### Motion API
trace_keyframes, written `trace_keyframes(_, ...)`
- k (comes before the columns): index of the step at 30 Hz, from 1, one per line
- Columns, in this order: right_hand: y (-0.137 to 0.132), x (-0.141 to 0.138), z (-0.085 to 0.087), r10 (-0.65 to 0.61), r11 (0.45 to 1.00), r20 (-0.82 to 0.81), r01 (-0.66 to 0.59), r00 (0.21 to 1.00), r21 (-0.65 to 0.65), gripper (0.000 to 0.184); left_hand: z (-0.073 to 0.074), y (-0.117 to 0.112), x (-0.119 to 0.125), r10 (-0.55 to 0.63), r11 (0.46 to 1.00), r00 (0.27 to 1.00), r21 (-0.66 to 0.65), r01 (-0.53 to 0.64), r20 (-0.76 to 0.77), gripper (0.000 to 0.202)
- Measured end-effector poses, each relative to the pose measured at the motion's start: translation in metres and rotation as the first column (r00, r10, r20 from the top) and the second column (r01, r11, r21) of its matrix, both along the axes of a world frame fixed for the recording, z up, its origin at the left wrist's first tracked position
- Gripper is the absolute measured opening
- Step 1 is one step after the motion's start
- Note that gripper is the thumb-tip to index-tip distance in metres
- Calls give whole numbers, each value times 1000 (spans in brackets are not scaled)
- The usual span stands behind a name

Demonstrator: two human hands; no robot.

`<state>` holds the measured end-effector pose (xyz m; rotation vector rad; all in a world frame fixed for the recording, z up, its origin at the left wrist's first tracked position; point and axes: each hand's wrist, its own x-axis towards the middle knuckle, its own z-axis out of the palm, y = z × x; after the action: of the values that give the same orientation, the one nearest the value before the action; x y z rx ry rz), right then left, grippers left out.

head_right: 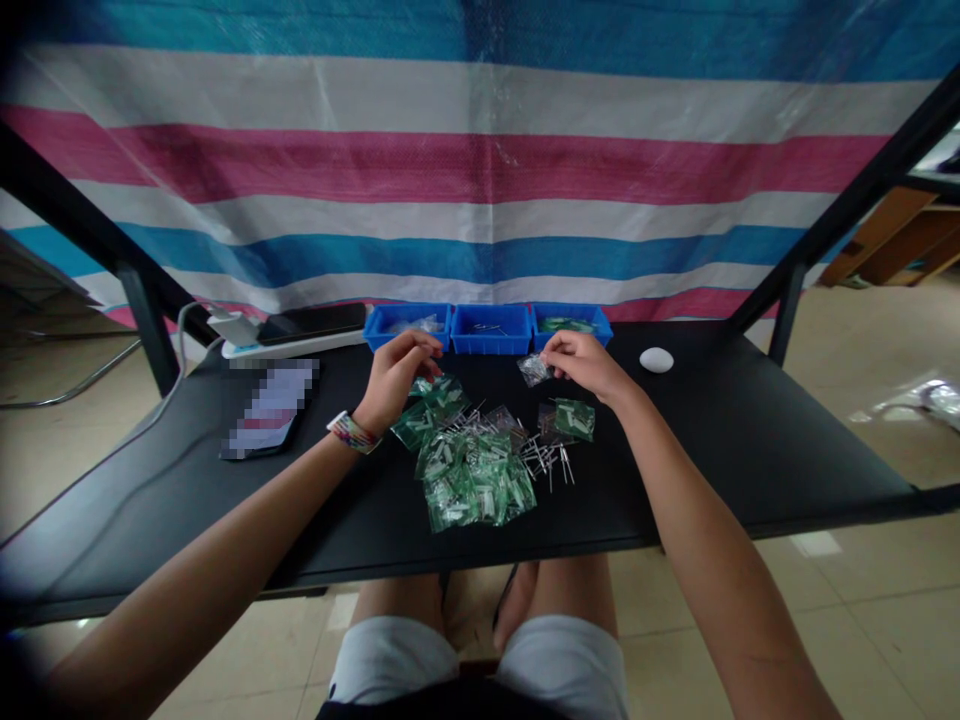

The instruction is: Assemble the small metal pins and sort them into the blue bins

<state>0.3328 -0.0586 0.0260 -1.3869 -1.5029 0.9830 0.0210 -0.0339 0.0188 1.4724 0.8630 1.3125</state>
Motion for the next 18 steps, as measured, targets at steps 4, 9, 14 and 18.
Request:
trace_keyframes(4,-7,-18,5,72,997,-332,-81,941,-14,38,3,-10,5,-110,992,988,43,115,-104,22)
trace_keyframes(9,-19,-53,-1,142,983,-509,-182,849,-31,36,6,-29,15,-322,946,918,-30,324,-231,28)
trace_keyframes(14,-29,-76,-7,177,970,-553,-240,814,-43,33,1,-31,18,-351,936,914,-33,352,-206,20)
trace_keyframes(18,-31,-78,-8,152,983,-496,-185,855,-17,34,0,-26,17,-337,941,929,-39,336,-154,20)
